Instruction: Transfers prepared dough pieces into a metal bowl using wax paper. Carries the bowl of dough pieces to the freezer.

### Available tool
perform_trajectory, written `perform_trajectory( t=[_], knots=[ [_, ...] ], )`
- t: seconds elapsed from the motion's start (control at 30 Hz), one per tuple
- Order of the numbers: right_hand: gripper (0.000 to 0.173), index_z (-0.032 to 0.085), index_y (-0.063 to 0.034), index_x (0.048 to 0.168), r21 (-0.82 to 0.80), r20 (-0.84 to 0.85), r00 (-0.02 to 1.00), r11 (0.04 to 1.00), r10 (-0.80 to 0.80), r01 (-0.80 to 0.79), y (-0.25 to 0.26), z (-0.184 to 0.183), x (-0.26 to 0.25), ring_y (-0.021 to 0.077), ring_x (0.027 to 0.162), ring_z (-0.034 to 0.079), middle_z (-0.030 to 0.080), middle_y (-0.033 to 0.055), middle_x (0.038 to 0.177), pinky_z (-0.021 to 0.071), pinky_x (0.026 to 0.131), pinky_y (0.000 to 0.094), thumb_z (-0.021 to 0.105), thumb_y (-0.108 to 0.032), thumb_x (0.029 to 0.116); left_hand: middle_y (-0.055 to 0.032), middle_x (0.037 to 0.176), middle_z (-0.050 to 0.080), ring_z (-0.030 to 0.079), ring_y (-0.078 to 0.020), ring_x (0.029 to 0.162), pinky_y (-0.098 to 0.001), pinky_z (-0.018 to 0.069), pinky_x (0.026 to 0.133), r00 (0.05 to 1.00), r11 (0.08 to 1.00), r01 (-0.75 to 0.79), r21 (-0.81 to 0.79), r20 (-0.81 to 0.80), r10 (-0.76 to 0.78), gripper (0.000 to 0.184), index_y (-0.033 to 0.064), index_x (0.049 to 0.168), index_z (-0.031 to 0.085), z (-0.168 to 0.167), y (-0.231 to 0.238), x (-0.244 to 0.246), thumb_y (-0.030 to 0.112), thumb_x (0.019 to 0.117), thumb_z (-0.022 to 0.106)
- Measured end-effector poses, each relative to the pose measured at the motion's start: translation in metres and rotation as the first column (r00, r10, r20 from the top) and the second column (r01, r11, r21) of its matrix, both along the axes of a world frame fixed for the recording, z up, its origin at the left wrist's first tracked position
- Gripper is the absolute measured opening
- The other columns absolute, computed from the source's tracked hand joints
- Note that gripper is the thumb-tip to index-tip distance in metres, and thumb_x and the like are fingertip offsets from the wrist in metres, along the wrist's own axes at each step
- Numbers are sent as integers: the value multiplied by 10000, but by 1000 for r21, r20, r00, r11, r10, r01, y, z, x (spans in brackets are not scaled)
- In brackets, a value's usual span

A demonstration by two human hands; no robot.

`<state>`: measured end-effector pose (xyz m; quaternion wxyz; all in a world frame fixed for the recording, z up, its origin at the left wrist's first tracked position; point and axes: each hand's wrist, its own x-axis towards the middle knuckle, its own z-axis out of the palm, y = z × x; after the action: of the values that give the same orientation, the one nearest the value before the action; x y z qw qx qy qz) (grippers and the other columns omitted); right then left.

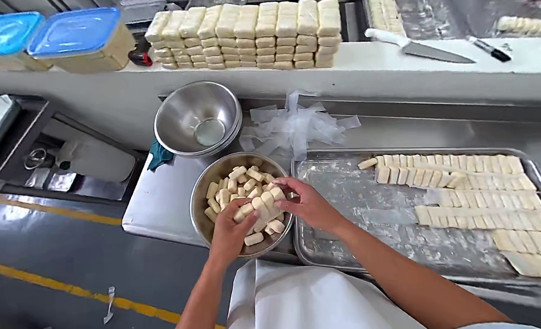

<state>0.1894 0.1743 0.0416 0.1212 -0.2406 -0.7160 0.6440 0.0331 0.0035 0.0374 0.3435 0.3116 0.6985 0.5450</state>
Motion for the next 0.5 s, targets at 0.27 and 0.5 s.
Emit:
perform_trajectory(
  t=[0.27, 0.5],
  knots=[
    [347, 646, -13, 1198, 394, 64, 998, 919, -23, -4, -49, -9, -59, 228, 965, 687, 645, 154, 1176, 603, 837, 398, 761, -208, 935, -35, 932, 730, 691, -105, 773, -339, 596, 704, 898, 965, -263, -18, -370, 238, 292, 79, 1169, 708, -12, -42, -33, 202, 910, 764],
    [390, 636, -58, 1277, -208, -2, 1000, 978, 27, -27, -57, -7, -56, 158, 994, 679, 696, 77, 1126, 584, 874, 336, 718, -103, 898, -93, 1251, 670, 668, -190, 1073, -425, 568, 912, 989, 992, -107, -63, -112, 100, 426, 68, 1365, 593, -18, -57, -63, 238, 982, 672]
  ],
)
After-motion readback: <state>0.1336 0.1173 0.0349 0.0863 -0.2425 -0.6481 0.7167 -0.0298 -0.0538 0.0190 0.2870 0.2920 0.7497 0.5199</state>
